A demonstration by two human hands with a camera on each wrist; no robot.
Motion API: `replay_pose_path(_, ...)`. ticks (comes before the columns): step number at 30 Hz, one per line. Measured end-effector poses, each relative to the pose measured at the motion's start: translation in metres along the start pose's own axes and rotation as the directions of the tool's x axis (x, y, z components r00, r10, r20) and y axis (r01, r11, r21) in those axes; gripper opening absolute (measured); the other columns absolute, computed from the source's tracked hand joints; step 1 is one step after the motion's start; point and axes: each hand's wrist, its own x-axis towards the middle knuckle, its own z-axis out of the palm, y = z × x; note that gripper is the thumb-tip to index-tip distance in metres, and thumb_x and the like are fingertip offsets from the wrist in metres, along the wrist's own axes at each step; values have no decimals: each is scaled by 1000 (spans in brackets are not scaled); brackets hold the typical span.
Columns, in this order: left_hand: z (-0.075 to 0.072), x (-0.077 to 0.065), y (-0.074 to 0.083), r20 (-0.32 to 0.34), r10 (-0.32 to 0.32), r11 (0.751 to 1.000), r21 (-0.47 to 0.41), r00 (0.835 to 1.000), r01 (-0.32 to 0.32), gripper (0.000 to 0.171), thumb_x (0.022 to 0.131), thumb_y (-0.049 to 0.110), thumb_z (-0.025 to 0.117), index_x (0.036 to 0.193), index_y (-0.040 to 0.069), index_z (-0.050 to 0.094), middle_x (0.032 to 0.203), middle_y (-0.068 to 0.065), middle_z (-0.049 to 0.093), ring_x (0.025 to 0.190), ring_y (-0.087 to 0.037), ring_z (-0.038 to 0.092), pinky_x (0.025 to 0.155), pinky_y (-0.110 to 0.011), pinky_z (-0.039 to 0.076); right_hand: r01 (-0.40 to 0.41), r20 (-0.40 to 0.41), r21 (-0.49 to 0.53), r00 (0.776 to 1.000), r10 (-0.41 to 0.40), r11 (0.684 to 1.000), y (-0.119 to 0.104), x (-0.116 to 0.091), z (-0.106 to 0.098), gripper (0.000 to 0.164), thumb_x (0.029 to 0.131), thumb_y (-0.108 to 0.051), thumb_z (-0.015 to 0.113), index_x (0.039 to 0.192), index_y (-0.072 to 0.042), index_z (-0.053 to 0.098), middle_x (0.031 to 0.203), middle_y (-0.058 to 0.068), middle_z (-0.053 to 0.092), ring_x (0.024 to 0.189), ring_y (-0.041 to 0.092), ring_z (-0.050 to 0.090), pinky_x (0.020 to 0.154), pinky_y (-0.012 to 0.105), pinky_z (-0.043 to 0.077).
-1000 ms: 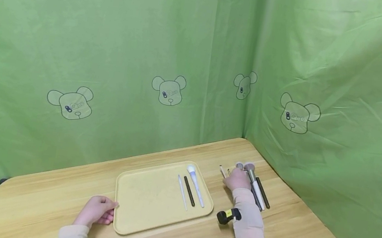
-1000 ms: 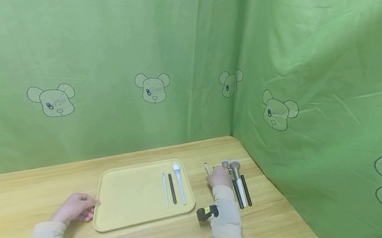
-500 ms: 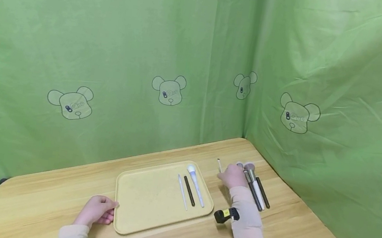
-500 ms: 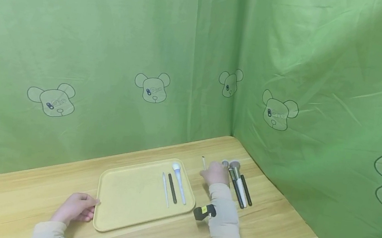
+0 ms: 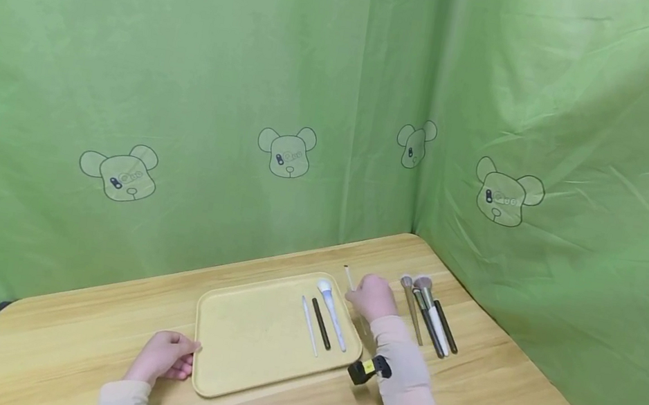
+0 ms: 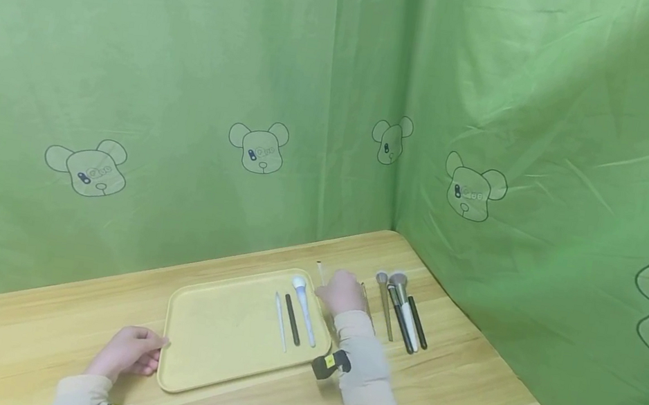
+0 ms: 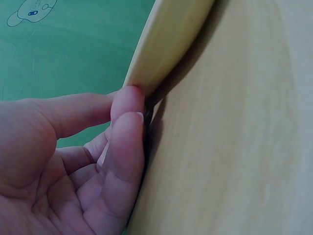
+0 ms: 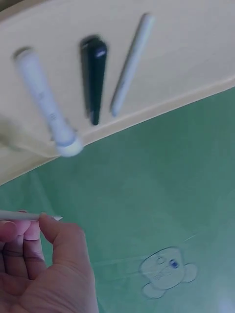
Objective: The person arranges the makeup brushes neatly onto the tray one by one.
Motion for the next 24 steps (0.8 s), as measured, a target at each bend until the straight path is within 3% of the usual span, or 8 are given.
replay_pose_path(12,1,-2,-3,1,-3,1000,-2,1000,3,21,82,19,60,83,-2,57,61,-6,60,51,-12,57,50,-26,53,28,47,20,999,-28,999,-32,-13,22,35,71,-21,64,49,-15,37,44,-5,33,40,11,30,38,23,29)
replay_pose_path(24,-1,-2,3,-9,-4,1000,5,1000,4,23,82,18,61,87,-4,58,63,-7,60,52,-13,57,51,-27,54,108,61,-26,992,-106,994,-61,-25,43,31,69,-18,61,50,-16,37,45,-5,33,41,12,33,39,24,31)
